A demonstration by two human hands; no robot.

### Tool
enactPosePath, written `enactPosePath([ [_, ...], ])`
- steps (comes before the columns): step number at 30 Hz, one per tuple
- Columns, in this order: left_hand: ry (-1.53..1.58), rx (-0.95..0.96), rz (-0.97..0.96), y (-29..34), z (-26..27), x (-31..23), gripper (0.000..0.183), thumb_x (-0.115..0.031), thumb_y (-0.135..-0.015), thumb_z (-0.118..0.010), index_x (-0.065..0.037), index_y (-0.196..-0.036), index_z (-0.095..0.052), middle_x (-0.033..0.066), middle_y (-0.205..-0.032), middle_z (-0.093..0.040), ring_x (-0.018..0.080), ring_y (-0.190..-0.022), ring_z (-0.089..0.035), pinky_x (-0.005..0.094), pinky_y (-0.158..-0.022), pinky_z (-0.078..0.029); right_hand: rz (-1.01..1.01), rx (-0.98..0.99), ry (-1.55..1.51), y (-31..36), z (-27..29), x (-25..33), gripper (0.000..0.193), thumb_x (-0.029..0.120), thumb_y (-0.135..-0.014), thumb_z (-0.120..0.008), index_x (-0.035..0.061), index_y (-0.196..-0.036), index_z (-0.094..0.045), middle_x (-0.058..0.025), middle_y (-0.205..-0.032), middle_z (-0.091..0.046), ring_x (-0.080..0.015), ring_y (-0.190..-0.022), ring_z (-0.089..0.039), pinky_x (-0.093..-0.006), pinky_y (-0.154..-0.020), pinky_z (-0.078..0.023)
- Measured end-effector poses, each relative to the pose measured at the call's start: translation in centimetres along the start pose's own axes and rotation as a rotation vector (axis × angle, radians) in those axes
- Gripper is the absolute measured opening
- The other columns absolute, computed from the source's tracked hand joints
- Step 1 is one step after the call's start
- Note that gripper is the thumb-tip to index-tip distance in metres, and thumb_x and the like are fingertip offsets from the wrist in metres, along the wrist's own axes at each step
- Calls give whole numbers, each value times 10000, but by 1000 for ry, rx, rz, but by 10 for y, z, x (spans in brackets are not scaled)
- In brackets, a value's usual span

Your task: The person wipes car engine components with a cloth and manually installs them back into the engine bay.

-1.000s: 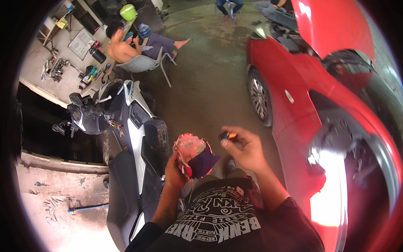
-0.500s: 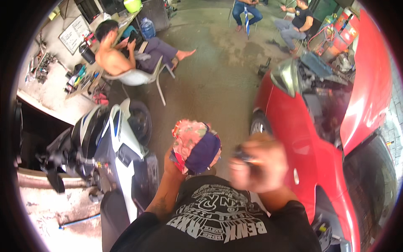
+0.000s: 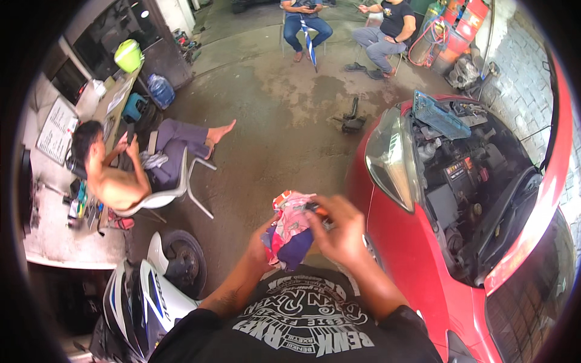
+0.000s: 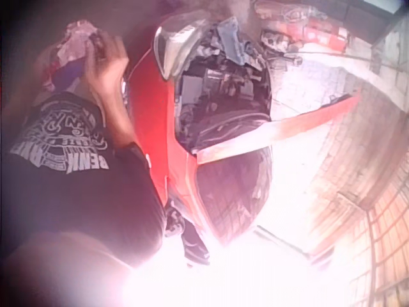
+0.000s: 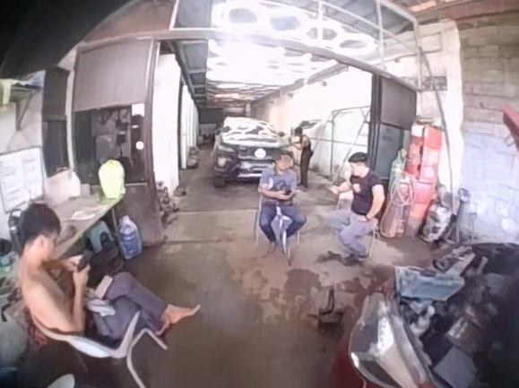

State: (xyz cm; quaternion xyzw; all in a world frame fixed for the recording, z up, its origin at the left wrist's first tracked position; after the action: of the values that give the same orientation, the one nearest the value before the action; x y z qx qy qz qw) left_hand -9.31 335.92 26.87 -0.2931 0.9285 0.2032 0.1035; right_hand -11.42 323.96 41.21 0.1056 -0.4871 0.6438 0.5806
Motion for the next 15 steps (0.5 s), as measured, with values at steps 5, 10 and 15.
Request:
enactPosePath([
  [5, 64, 16, 44, -108, -24, -48, 596, -425, -1049, -402, 2, -1465, -424, 203, -1409, -554, 327, -1256, -579, 474, -1076, -458, -194, -12, -234, -86, 29, -104, 320, 39, -814, -793, -22, -1105, -674, -84, -946, -564, -169, -829, -556, -273, -685, -462],
  [10, 91, 107, 79, -217, -67, -101, 601, -441, -1065, -367, -3, -1474, -413, 180, -1427, -544, 316, -1272, -566, 460, -1089, -447, -279, 150, -180, -175, 20, -173, 265, 20, -894, -692, -6, -1141, -599, -114, -1055, -666, -194, -969, -627, -334, -877, -495],
  [15, -30, 143, 116, -319, -94, -140, 595, -445, -1066, -387, -16, -1478, -410, 179, -1410, -551, 305, -1245, -586, 454, -1083, -453, -61, 84, -94, -264, 26, -198, 303, 10, -860, -704, -4, -1157, -647, -149, -1138, -683, -288, -1073, -641, -410, -945, -489],
])
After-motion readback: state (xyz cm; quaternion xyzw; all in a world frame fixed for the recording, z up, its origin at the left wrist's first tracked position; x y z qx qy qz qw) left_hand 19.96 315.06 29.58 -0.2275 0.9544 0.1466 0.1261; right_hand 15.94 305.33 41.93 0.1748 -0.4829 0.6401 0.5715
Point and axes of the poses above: each hand's wrist, its own y-axis away from the middle knuckle, its own z-axis out of the back of the hand, x = y × z, the point moved 10 cm from there along -y, towards the middle knuckle
